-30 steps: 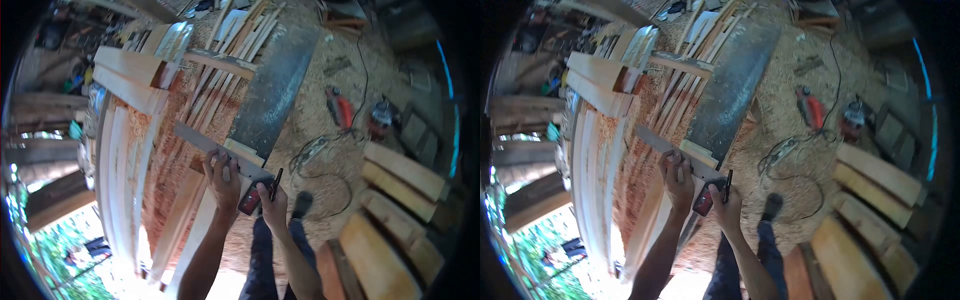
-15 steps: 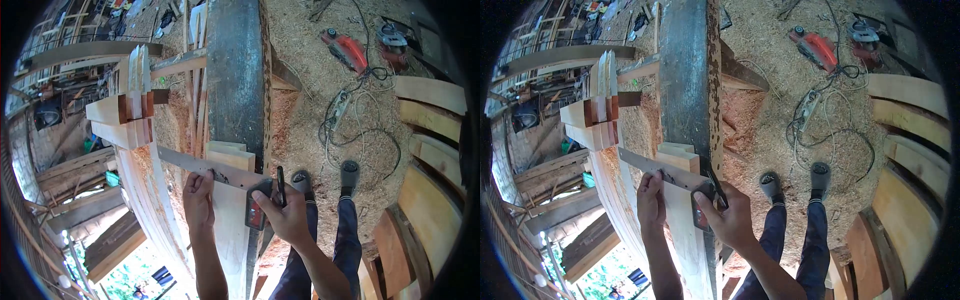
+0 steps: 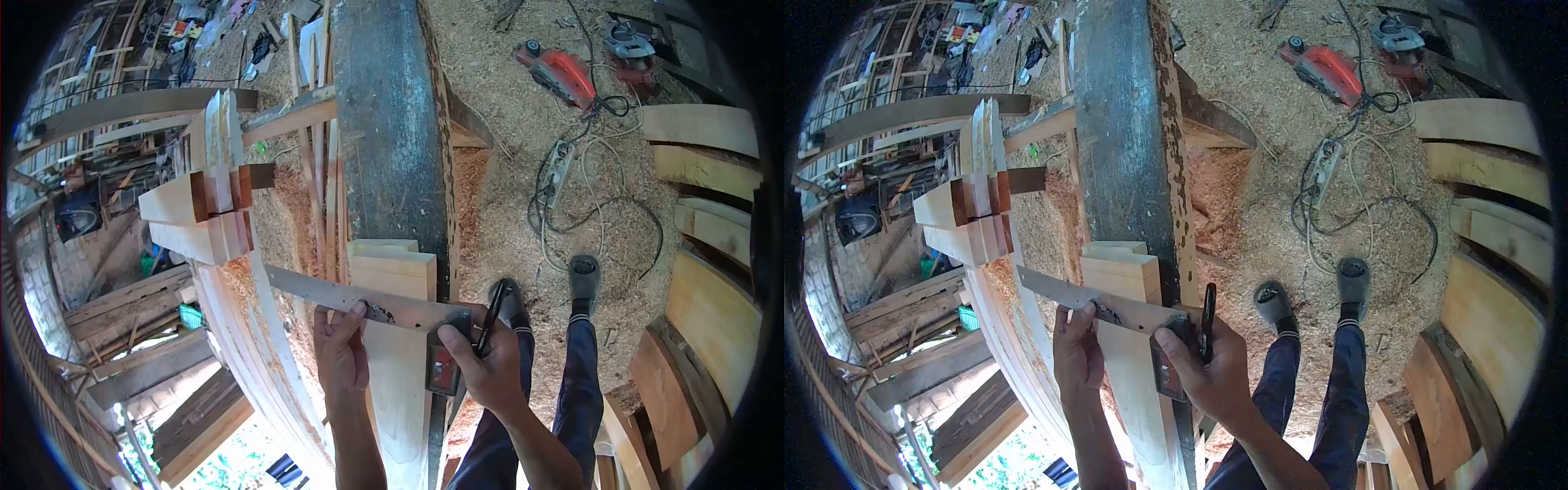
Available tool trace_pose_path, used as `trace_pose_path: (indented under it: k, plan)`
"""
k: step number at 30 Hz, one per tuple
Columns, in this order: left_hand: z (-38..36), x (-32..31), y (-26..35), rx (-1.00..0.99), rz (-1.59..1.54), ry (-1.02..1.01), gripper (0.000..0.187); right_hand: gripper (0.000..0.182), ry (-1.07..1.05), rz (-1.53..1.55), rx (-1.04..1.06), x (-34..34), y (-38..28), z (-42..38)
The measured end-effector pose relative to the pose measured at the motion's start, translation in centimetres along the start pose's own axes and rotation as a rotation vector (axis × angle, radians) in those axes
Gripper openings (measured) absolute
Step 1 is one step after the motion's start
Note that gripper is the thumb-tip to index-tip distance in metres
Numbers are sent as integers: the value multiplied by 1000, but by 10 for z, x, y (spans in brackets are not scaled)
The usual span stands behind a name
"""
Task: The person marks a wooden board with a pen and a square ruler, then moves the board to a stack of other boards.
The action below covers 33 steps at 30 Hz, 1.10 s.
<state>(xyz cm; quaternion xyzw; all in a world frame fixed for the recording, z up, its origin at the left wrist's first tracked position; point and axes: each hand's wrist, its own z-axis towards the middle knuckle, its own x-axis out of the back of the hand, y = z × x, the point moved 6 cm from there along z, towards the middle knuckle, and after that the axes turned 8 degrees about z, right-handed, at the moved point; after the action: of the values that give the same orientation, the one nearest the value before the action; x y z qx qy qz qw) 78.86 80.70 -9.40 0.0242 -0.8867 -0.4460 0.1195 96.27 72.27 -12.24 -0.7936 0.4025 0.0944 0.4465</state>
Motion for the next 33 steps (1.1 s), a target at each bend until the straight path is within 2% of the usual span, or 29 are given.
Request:
trace_pose_path:
  k: [6,9,18,27,33]
  plan:
    - [1,0,0,-46,-22,9,29,23,-1,-51,61,-6,-7,3]
    - [1,-1,-1,6,-72,3,37,22,-5,-17,-6,-8,-12,3]
    - [3,0,-3,-62,11,-9,29,19,-24,-10,37,-7,-14,6]
    - [2,-2,-1,-51,2,-10,32,16,-38,-7,-26,-6,-11,5]
    - [2,-3,-1,-54,-14,-2,35,17,-2,-33,35,-7,-14,5]
